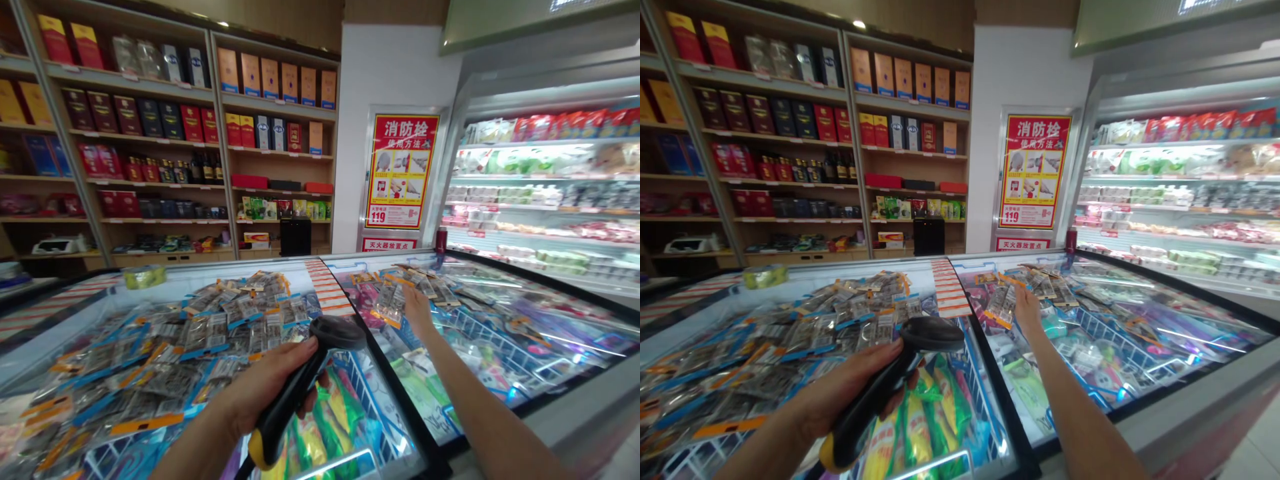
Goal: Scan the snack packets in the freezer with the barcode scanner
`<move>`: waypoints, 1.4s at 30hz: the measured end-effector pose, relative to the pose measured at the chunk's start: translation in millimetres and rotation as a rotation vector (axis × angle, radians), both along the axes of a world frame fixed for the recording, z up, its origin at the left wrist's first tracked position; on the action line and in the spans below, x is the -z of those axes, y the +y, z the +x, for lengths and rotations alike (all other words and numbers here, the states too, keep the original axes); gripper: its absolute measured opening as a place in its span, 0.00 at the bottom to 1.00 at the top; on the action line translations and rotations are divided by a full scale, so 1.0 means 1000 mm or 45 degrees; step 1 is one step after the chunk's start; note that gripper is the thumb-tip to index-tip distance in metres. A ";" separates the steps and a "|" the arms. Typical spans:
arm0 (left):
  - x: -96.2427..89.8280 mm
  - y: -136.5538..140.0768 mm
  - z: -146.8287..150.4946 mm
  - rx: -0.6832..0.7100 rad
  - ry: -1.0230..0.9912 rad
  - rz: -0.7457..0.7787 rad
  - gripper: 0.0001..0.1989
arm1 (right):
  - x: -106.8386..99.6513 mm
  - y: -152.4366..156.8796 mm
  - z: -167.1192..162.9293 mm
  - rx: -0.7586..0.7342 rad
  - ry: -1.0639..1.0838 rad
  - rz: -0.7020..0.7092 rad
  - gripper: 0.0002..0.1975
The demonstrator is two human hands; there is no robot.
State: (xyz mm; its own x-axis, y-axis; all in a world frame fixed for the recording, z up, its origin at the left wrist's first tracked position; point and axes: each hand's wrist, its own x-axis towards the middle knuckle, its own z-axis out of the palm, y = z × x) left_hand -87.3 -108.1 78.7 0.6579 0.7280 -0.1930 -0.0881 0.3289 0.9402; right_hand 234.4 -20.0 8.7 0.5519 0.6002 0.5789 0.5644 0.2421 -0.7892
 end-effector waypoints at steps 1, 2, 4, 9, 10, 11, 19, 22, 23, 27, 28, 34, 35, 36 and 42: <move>0.001 0.000 0.000 -0.002 0.011 -0.001 0.15 | 0.000 0.000 -0.001 0.001 0.011 -0.005 0.24; 0.001 0.000 0.001 -0.007 0.021 0.003 0.15 | -0.001 0.000 -0.002 0.004 0.024 -0.010 0.24; 0.002 0.000 0.002 -0.015 0.036 0.011 0.15 | -0.003 -0.002 -0.004 -0.003 0.035 -0.018 0.23; -0.002 -0.002 0.001 -0.044 0.046 0.014 0.15 | -0.008 -0.006 -0.011 -0.030 0.070 -0.050 0.20; -0.003 -0.003 0.001 -0.040 0.049 0.027 0.14 | -0.008 -0.006 -0.012 -0.037 0.073 -0.054 0.20; -0.004 -0.004 0.001 -0.034 0.053 0.044 0.14 | -0.009 -0.006 -0.013 -0.046 0.074 -0.053 0.20; -0.004 -0.004 0.000 0.015 0.092 0.080 0.16 | -0.009 -0.008 -0.018 -0.052 0.127 -0.041 0.21; -0.005 -0.003 -0.001 0.037 0.087 0.085 0.18 | -0.013 -0.011 -0.021 -0.042 0.107 -0.091 0.20; -0.005 -0.004 -0.001 0.049 0.088 0.088 0.18 | -0.014 -0.012 -0.022 -0.042 0.100 -0.101 0.20; -0.007 -0.005 -0.002 0.059 0.132 0.056 0.17 | -0.015 -0.014 -0.025 -0.078 0.108 -0.085 0.19; -0.007 -0.005 -0.002 0.063 0.141 0.046 0.17 | -0.015 -0.013 -0.026 -0.094 0.121 -0.073 0.19; -0.009 -0.005 0.000 0.039 0.145 0.123 0.18 | -0.014 -0.012 -0.029 -0.123 0.146 -0.003 0.19; -0.010 -0.005 0.000 0.036 0.140 0.137 0.18 | -0.014 -0.012 -0.029 -0.122 0.149 -0.012 0.19; -0.010 -0.005 0.000 0.033 0.133 0.145 0.18 | -0.015 -0.012 -0.029 -0.124 0.155 -0.022 0.18; -0.005 -0.003 -0.001 0.024 0.091 0.161 0.18 | -0.015 -0.011 -0.029 -0.120 0.140 -0.038 0.17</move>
State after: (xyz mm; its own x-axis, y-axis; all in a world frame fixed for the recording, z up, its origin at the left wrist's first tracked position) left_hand -88.3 -110.8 83.3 0.6597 0.7368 -0.1477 -0.0141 0.2086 0.9779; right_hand 205.9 -31.1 23.8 0.5517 0.6684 0.4989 0.4498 0.2654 -0.8528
